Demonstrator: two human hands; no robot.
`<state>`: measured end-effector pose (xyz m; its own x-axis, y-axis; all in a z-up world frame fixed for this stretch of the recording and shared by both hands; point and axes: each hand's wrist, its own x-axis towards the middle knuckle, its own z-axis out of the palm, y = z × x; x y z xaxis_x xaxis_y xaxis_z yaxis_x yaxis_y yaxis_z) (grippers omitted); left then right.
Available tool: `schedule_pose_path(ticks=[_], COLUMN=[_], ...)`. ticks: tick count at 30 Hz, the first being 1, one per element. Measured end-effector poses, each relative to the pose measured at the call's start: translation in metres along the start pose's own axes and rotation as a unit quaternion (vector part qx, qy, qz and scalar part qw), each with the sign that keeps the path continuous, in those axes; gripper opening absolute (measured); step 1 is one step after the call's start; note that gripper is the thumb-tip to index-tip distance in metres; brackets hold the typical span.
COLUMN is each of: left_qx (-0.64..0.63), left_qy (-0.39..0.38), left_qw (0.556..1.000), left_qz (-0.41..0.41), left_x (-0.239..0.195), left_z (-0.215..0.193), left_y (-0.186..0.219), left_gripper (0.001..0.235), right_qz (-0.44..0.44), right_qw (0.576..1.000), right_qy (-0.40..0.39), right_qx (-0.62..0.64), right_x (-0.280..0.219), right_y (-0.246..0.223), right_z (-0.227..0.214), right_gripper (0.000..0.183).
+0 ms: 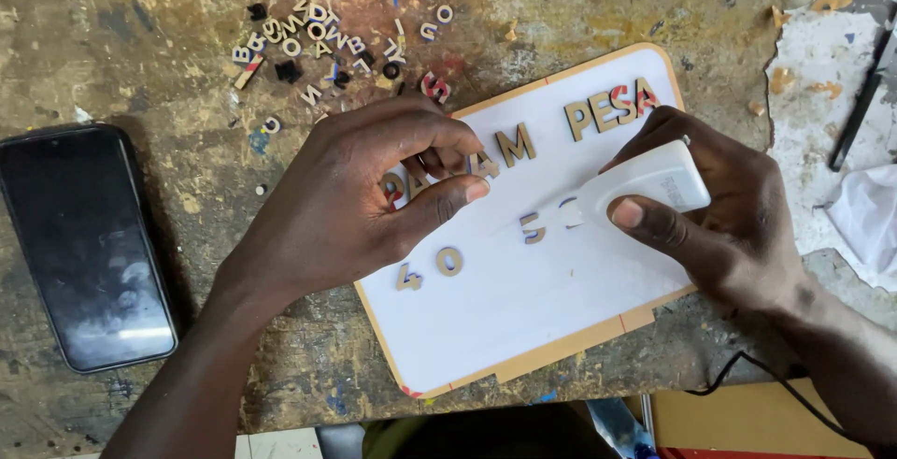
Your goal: Gluing small letters and numbers onto a white board to create a sign
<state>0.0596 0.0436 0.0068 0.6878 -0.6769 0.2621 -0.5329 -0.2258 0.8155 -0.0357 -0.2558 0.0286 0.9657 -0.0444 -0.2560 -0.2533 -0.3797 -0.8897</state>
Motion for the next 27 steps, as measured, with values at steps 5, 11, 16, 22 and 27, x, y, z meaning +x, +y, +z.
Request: schedule_pose_path(ticks=[5, 11, 16, 22, 27], left_qx=[0.006, 0.009, 0.014, -0.009, -0.009], left_qy=[-0.001, -0.009, -0.006, -0.021, -0.022], left_qw=[1.000, 1.000, 1.000, 1.000, 1.000], left_qz=[-0.002, -0.008, -0.005, -0.019, -0.007], left_x=[0.0006, 0.0002, -0.0017, -0.0012, -0.0006], left_z=[0.0005, 0.0006, 0.0030, 0.0035, 0.0038], left_y=[-0.0003, -0.0001, -0.0040, -0.0028, -0.0031], left_gripper=[0.020, 0.023, 0.024, 0.022, 0.021], right_qz=[-0.007, -0.019, -0.019, -0.035, -0.048], right_qw=[1.000, 1.000, 0.998, 0.997, 0.994], right_qy=[-0.005, -0.007, 0.000, -0.016, -0.032], right_qx=[-0.008, -0.015, -0.056, -0.060, -0.087], right_x=[-0.0002, 0.0002, 0.0003, -0.0018, -0.0022], right_y=[0.0007, 0.0032, 0.0040, -0.0007, -0.0014], right_z=[0.0005, -0.0001, -0.0016, -0.0009, -0.0023], right_gripper=[0.034, 0.035, 0.035, 0.034, 0.033])
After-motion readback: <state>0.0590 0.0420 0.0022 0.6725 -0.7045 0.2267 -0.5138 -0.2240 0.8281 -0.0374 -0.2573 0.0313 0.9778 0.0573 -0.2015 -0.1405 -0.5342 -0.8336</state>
